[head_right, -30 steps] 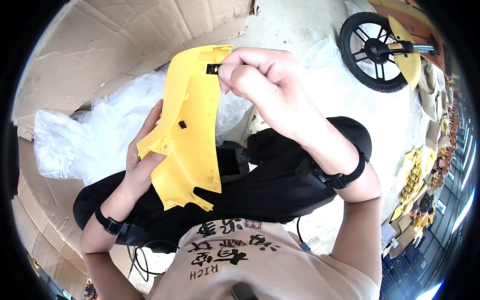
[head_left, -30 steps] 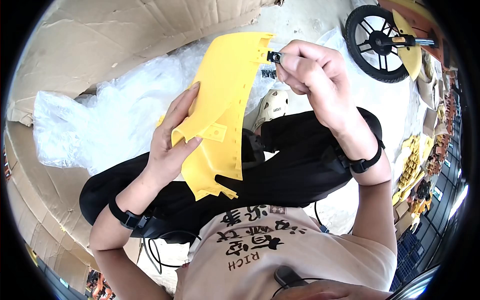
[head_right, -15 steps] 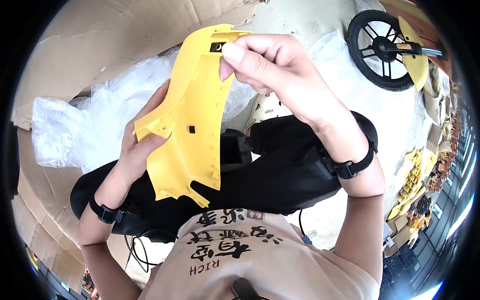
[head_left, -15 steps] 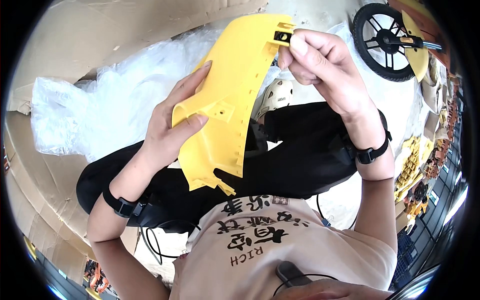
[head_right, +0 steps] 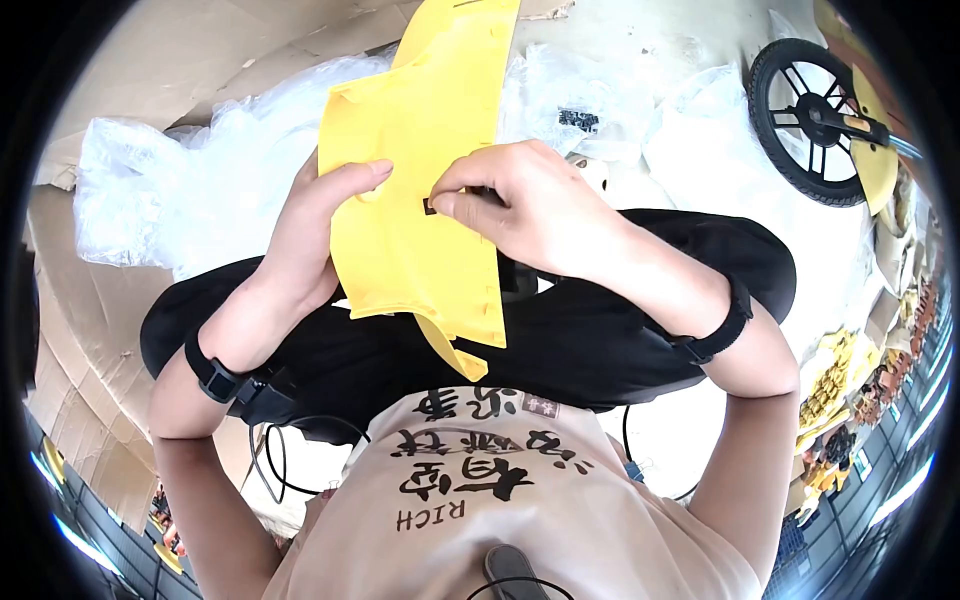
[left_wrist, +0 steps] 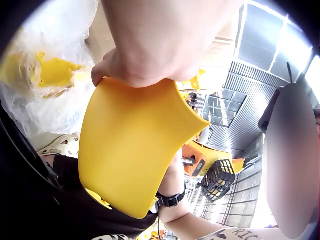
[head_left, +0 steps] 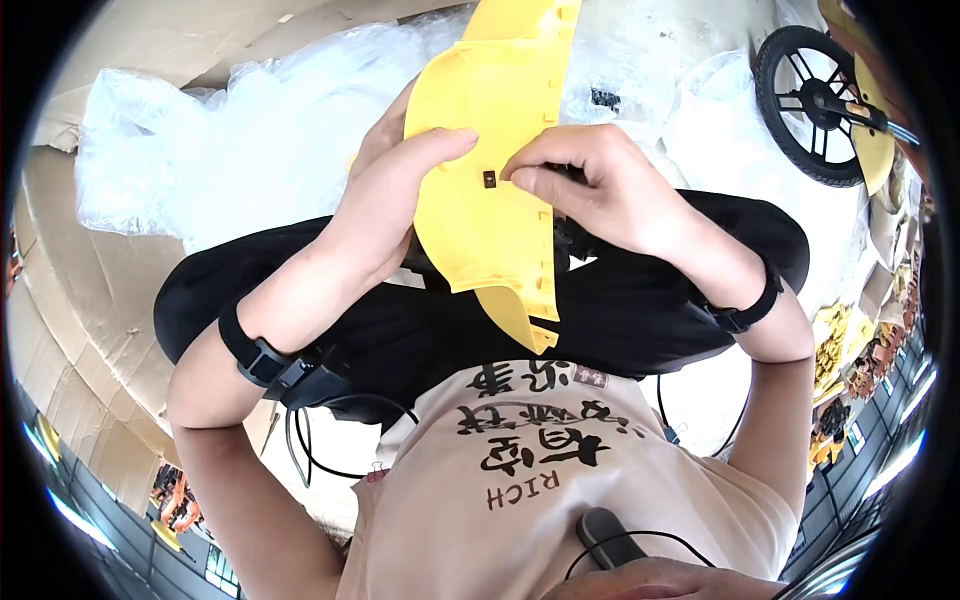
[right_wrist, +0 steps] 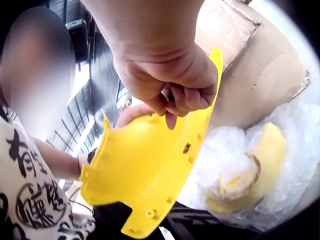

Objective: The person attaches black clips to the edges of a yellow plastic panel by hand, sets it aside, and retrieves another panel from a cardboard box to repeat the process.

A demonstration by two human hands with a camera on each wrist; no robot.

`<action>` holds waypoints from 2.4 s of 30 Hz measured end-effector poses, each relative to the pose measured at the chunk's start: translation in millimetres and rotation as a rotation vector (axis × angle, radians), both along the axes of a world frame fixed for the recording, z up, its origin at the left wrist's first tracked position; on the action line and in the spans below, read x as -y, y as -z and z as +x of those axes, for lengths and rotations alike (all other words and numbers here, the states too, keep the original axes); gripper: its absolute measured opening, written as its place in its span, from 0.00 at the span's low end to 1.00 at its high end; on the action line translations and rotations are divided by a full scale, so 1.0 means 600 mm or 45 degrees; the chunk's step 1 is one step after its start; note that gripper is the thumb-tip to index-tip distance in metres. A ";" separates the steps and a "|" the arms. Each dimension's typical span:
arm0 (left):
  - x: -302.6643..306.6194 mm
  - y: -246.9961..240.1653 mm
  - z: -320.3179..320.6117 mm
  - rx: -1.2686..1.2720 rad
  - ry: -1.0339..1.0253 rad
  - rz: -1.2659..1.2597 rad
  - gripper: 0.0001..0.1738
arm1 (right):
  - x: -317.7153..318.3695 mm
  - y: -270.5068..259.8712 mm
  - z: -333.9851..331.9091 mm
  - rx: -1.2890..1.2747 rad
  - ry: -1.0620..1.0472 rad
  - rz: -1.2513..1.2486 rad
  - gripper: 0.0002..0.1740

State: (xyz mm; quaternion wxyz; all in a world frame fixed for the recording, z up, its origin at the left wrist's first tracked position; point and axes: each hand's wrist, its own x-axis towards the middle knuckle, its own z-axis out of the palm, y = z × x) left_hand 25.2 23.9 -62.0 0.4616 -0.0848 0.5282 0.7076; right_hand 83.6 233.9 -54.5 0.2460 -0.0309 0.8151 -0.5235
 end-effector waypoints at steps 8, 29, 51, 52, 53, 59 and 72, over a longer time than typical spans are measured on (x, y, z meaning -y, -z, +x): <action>-0.008 -0.020 0.005 0.023 -0.040 -0.003 0.32 | 0.023 0.026 0.016 -0.453 -0.179 0.467 0.15; -0.010 -0.018 0.018 -0.065 -0.106 0.035 0.35 | 0.031 0.017 0.017 -0.643 -0.209 0.575 0.12; -0.009 -0.009 0.023 -0.155 -0.111 0.062 0.39 | 0.030 0.041 0.028 -0.515 -0.229 0.656 0.07; -0.010 -0.010 0.023 -0.159 -0.110 0.063 0.40 | 0.028 0.037 0.028 -0.519 -0.227 0.658 0.07; -0.010 -0.011 0.022 -0.169 -0.108 0.067 0.40 | 0.026 0.027 0.025 -0.485 -0.214 0.599 0.07; -0.011 -0.016 0.004 -0.249 -0.076 0.134 0.41 | -0.033 -0.048 -0.018 -0.110 0.273 -0.005 0.10; -0.003 0.003 0.003 -0.516 0.056 0.082 0.40 | -0.064 -0.071 -0.015 0.153 0.099 -0.731 0.12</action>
